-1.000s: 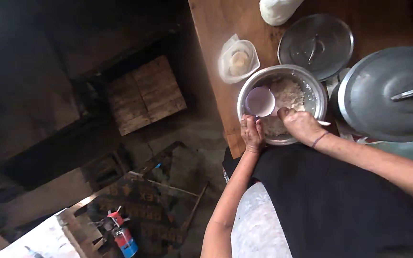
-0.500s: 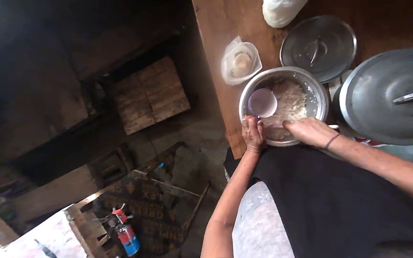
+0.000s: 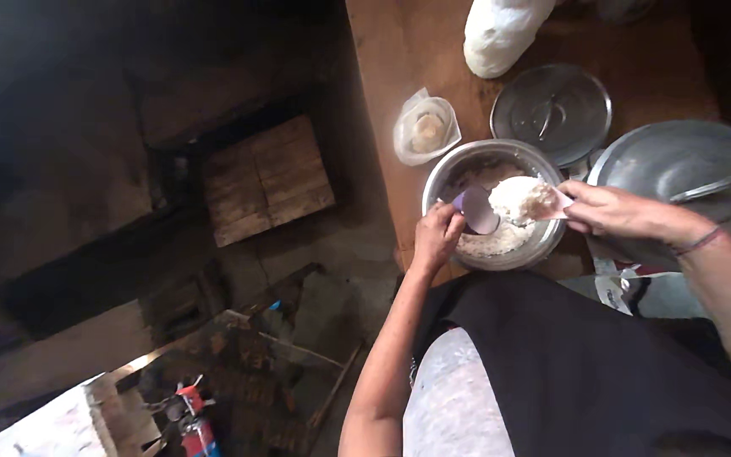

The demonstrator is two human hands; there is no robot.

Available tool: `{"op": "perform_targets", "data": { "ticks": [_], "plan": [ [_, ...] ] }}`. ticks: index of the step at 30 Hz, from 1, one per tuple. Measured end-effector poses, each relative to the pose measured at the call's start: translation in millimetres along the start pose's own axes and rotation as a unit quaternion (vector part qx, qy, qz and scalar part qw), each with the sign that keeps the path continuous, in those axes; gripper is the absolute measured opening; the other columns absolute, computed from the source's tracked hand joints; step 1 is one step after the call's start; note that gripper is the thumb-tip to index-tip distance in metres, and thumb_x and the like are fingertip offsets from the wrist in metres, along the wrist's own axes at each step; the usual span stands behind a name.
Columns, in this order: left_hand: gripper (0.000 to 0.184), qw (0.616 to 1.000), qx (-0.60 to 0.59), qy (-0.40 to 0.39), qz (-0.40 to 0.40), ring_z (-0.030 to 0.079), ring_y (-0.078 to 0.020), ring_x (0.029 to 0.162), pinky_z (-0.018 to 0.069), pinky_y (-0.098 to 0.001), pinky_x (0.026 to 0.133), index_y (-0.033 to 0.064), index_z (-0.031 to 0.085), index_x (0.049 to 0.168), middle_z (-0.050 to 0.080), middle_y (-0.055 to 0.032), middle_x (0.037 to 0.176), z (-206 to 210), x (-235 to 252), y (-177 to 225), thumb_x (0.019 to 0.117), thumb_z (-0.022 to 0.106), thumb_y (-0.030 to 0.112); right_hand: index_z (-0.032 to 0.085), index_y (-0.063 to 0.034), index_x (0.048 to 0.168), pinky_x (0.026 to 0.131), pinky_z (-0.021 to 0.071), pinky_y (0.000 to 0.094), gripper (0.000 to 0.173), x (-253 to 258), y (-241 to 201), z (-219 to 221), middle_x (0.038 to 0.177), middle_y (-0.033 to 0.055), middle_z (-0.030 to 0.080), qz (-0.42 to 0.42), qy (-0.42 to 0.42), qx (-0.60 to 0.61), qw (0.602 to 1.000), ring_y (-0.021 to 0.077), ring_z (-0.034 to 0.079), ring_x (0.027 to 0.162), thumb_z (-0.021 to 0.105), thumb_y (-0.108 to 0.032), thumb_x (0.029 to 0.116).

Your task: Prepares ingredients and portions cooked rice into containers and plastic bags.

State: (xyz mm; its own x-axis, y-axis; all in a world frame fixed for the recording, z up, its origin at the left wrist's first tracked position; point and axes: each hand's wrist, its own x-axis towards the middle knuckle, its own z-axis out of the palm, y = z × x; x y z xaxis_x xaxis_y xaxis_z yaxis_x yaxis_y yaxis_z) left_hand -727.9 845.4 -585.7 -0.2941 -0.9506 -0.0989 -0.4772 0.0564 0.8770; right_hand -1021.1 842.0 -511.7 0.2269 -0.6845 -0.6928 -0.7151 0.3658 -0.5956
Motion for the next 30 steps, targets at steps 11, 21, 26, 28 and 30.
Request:
{"op": "perform_targets", "data": {
  "ticks": [11,21,26,28,30],
  "plan": [
    [0.039,0.915,-0.390,-0.013,-0.099,0.052,-0.0026,0.049,0.0462,-0.0202,0.051,0.0089,0.058,0.073,0.055,0.0047,0.056,31,12,9,0.1025,0.034,0.014,0.067,-0.0106,0.137,0.061,0.0531,0.0553,0.040,-19,1,70,0.096,0.0267,0.069,-0.249,0.406,-0.197,0.857,0.0437,0.068,0.076,0.050,-0.003,0.1016],
    [0.039,0.887,-0.450,-0.042,-0.099,0.042,-0.0012,0.042,0.0341,-0.0178,0.042,0.0139,0.054,0.064,0.049,0.0058,0.051,24,17,8,0.0987,0.036,0.017,0.067,-0.0090,0.137,0.060,0.0542,0.0514,0.037,-16,4,78,0.097,0.0274,0.068,-0.265,0.413,-0.193,0.850,0.0413,0.069,0.076,0.051,-0.005,0.1030],
    [0.038,0.893,-0.441,-0.071,-0.058,0.038,-0.0001,0.040,0.0301,-0.0173,0.040,0.0160,0.052,0.062,0.047,0.0074,0.049,17,23,10,0.0966,0.039,0.019,0.065,-0.0061,0.138,0.059,0.0550,0.0506,0.038,-15,2,85,0.098,0.0279,0.067,-0.254,0.416,-0.205,0.849,0.0409,0.068,0.074,0.051,-0.003,0.1026],
    [0.037,0.914,-0.399,-0.078,-0.016,0.037,0.0008,0.040,0.0301,-0.0172,0.040,0.0154,0.053,0.062,0.046,0.0081,0.049,13,24,9,0.0964,0.041,0.018,0.063,-0.0046,0.140,0.057,0.0542,0.0522,0.041,-17,-2,86,0.096,0.0286,0.066,-0.238,0.400,-0.208,0.861,0.0422,0.067,0.071,0.050,-0.002,0.1018],
    [0.033,0.942,-0.325,-0.073,0.029,0.036,0.0004,0.042,0.0294,-0.0188,0.042,0.0137,0.051,0.059,0.045,0.0076,0.050,10,26,9,0.0919,0.045,0.014,0.059,-0.0052,0.145,0.058,0.0541,0.0545,0.044,-20,-8,82,0.096,0.0283,0.066,-0.217,0.363,-0.214,0.880,0.0431,0.067,0.070,0.049,-0.002,0.1015]
  ]
}}
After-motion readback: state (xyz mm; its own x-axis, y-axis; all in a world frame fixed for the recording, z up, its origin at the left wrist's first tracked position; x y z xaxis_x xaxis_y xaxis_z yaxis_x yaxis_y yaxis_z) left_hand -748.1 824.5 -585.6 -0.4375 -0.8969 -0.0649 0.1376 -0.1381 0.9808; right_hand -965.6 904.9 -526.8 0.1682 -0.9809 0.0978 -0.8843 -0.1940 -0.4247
